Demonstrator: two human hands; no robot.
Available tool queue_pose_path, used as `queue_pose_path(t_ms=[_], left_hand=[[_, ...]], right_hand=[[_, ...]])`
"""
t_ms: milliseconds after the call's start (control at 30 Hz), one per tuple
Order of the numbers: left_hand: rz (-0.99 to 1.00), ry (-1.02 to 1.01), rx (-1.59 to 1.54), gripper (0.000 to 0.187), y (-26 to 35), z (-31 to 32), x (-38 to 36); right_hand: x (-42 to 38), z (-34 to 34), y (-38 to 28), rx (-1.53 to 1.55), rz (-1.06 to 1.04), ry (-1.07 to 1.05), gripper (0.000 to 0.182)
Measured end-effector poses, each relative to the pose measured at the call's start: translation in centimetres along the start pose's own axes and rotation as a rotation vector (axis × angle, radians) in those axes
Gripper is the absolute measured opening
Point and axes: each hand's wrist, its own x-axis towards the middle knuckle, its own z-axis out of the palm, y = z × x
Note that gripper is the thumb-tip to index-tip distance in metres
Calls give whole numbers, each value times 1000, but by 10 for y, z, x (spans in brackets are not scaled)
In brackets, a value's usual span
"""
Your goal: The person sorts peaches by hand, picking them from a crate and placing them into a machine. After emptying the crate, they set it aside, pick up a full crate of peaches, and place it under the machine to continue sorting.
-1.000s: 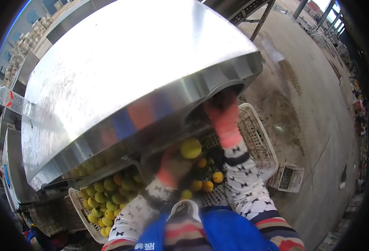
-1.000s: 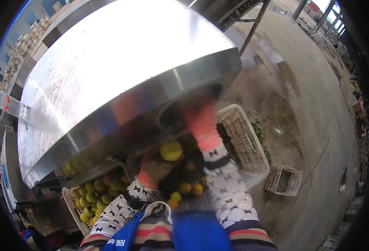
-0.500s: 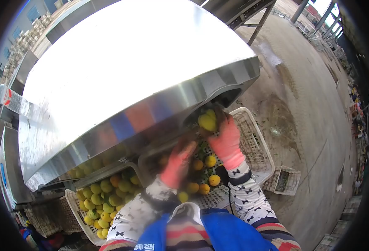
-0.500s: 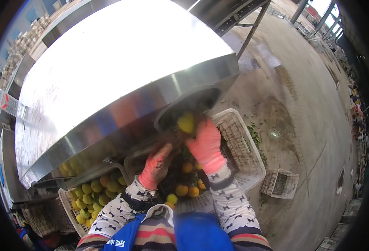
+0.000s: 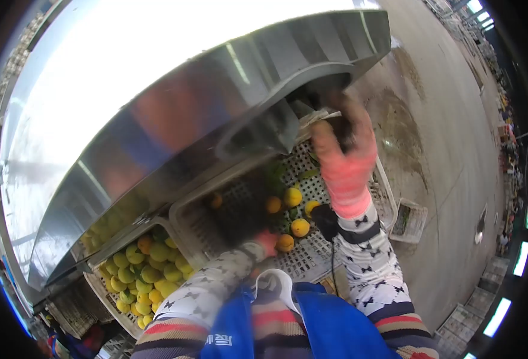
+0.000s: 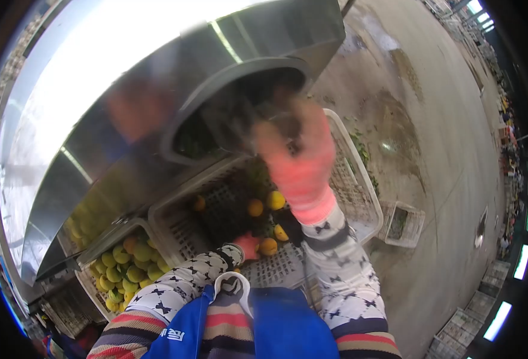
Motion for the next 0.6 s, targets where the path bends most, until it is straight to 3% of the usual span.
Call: queue_pose_path(t_ms=[33, 100, 200, 233, 267, 333, 433, 500, 600], left_hand=[[-26, 21, 12, 82, -8, 14, 12], [-90, 47, 54, 63, 7, -6, -5], [246, -153, -650, 41, -58, -11, 12], [2, -238, -842, 31, -61, -21, 24], [-79, -139, -858, 34, -62, -34, 26], [-239, 60, -885, 42, -59, -55, 22], [-224, 344, -263, 47, 18, -141, -16], [-194, 367, 126, 54, 18, -115, 13], [-253, 212, 162, 63, 18, -100, 46]], right_hand=[[-10, -13, 21, -23, 100, -17, 35], [-37, -34, 81, -230, 310, -135, 34], [-91, -33, 175, -760, 480, -894, 58], [-111, -28, 202, -855, 530, -1066, 70], [-125, -19, 220, -901, 592, -1173, 79], [-148, -10, 243, -910, 582, -1198, 78], [-121, 1, 224, -908, 695, -1240, 78], [-116, -20, 214, -557, 650, -912, 78], [-85, -56, 146, -209, 500, -607, 80]])
